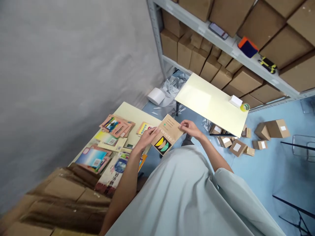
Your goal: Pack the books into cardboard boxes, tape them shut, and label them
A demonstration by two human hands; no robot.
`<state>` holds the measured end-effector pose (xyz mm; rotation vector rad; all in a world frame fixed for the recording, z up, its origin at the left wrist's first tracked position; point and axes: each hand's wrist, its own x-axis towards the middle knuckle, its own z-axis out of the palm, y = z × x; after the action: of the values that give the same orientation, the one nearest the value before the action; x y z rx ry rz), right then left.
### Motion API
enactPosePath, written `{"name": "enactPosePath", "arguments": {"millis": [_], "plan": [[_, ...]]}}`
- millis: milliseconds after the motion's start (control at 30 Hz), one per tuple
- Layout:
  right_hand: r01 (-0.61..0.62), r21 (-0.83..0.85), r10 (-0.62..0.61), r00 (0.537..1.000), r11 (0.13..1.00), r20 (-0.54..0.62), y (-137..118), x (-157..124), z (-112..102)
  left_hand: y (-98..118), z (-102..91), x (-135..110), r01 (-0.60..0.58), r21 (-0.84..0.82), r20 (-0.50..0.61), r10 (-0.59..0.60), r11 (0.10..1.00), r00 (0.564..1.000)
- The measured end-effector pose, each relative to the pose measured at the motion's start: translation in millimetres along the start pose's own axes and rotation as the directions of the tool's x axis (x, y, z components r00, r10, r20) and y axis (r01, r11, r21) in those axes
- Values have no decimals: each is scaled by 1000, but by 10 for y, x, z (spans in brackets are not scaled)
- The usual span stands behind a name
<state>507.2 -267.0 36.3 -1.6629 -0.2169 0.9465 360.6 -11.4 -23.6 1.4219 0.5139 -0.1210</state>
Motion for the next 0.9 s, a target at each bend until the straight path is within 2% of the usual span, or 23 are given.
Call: {"name": "enactPosePath", "arguments": {"millis": [133,200,367,433,500,567,633,700,767,833,900], "plan": [[-12,112,20,997,994,-78,61,106,-663,270,578,503,71,-28,-36,-72,997,997],[0,148,13,996,989,-92,88,182,-1000,403,878,767,100,-1,-13,-100,995,995],[75,40,-69,990,996,-122,119,335,-1868,757,1636,1431,111,87,116,-121,990,986],[103,40,-95,982,994,-164,133,348,-2169,883,1868,1681,96,104,115,-108,990,988],[126,91,-102,967,988,-235,163,335,-2397,989,2031,1922,75,92,55,-80,993,995],[149,179,-80,935,972,-346,212,316,-2527,1068,2150,2146,71,40,-17,-71,997,997],[192,295,-31,880,936,-474,272,318,-2552,1110,2275,2331,113,-66,-25,-115,991,993],[253,394,23,817,884,-576,325,362,-2487,1108,2446,2456,198,-173,63,-190,965,980],[294,463,77,773,836,-630,360,451,-2366,1073,2667,2525,284,-215,202,-242,934,949],[298,523,134,760,798,-636,371,563,-2233,1033,2894,2571,323,-214,312,-249,922,917],[271,568,169,780,777,-603,361,665,-2131,1024,3065,2645,323,-223,342,-236,920,909]]}}
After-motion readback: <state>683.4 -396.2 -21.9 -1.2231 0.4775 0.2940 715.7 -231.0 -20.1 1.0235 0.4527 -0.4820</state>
